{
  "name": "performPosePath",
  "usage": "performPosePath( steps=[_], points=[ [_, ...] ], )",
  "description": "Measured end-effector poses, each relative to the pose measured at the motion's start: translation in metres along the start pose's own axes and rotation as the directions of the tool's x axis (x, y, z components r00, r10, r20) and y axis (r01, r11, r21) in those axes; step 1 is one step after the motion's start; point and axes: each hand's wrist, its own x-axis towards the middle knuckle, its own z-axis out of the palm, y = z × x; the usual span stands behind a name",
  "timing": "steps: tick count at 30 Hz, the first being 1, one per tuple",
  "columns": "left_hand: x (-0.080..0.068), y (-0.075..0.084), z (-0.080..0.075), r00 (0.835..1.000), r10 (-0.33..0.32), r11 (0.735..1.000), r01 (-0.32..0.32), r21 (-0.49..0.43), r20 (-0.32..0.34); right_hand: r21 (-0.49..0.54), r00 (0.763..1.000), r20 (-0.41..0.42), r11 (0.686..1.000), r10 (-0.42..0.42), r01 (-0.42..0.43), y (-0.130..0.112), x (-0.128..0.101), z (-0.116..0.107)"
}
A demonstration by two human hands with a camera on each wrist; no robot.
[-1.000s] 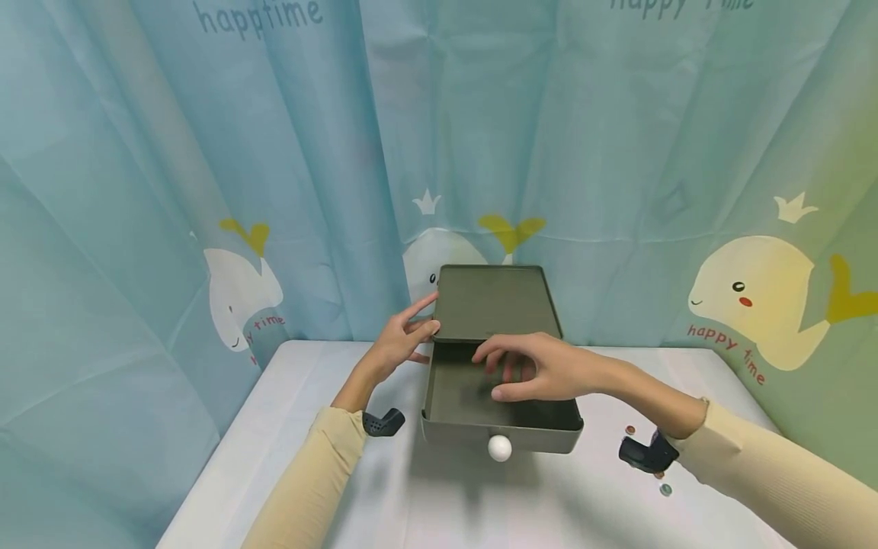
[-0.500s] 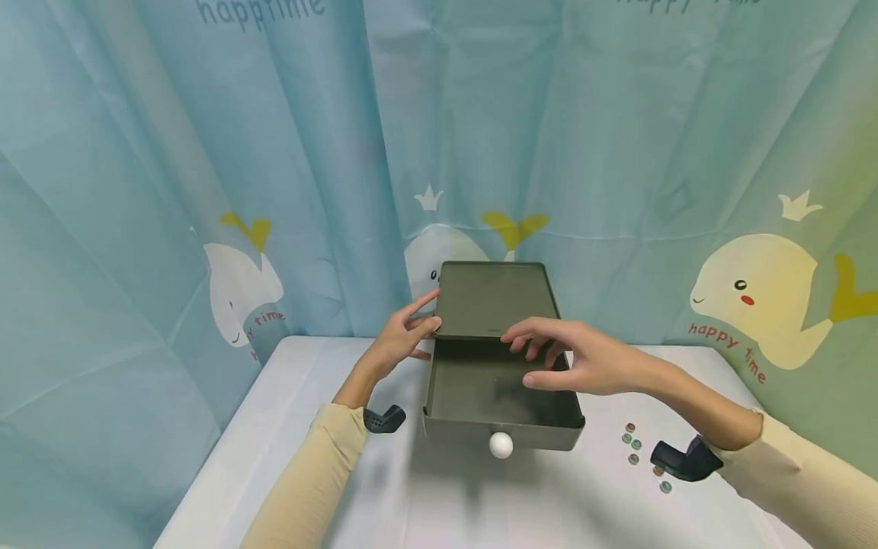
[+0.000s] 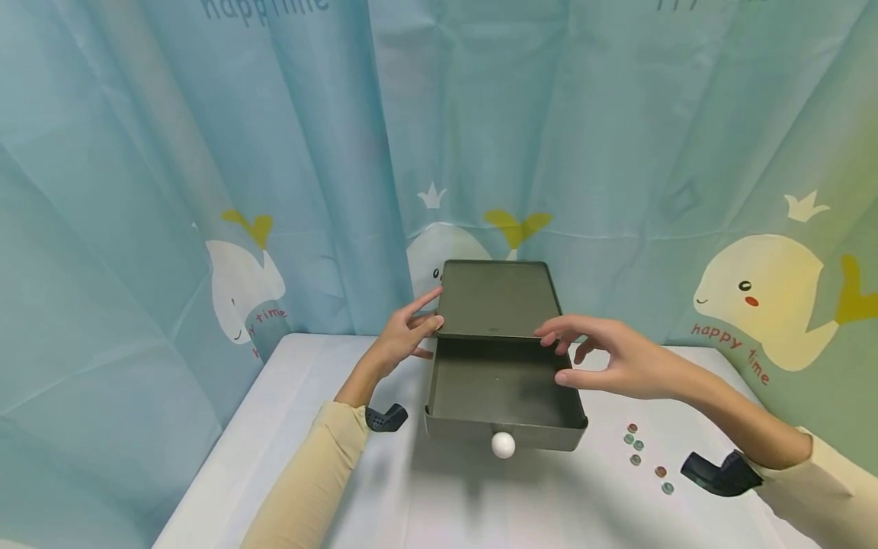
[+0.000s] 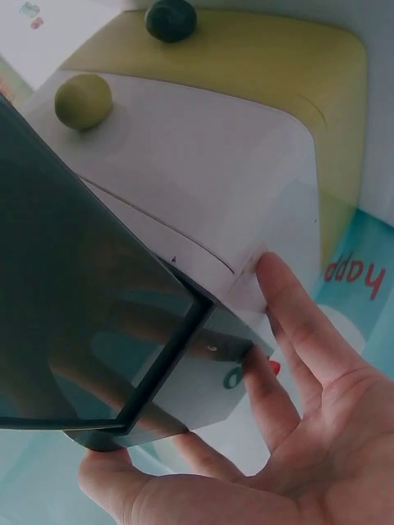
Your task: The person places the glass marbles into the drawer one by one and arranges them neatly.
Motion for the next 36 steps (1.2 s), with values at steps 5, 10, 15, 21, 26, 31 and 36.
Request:
performPosePath(
  steps=[5, 10, 15, 21, 26, 31, 36],
  points=[
    [-0.001, -0.002, 0.001, 1.0, -0.002, 1.0, 0.002, 0.002, 0.003, -0.025, 0.999, -0.048, 0.999, 0.02, -0.021, 0.002, -0.014, -0.003],
    [-0.002, -0.003, 0.001, 1.0, -0.002, 1.0, 0.002, 0.005, -0.003, -0.027, 0.994, -0.099, 0.999, 0.042, -0.045, 0.006, -0.028, -0.007],
    [-0.001, -0.003, 0.001, 1.0, 0.002, 1.0, -0.002, 0.002, -0.001, -0.014, 0.988, -0.148, 0.999, 0.049, -0.052, 0.014, -0.043, -0.009],
    [0.0, -0.002, 0.001, 1.0, -0.004, 1.0, 0.004, 0.005, -0.011, -0.037, 0.979, -0.188, 0.995, 0.083, -0.092, 0.029, -0.066, -0.006],
    [0.0, 0.0, 0.002, 1.0, -0.009, 1.0, 0.009, 0.01, -0.014, -0.063, 0.957, -0.231, 0.979, 0.176, -0.196, 0.043, -0.087, 0.003],
    [0.0, 0.001, 0.002, 1.0, 0.0, 1.0, 0.0, 0.014, -0.007, -0.043, 0.942, -0.267, 0.974, 0.202, -0.221, 0.057, -0.108, 0.012],
    [-0.001, 0.002, 0.0, 1.0, -0.001, 1.0, 0.001, 0.015, -0.009, -0.013, 0.94, -0.274, 0.976, 0.204, -0.216, 0.069, -0.127, 0.022]
  ],
)
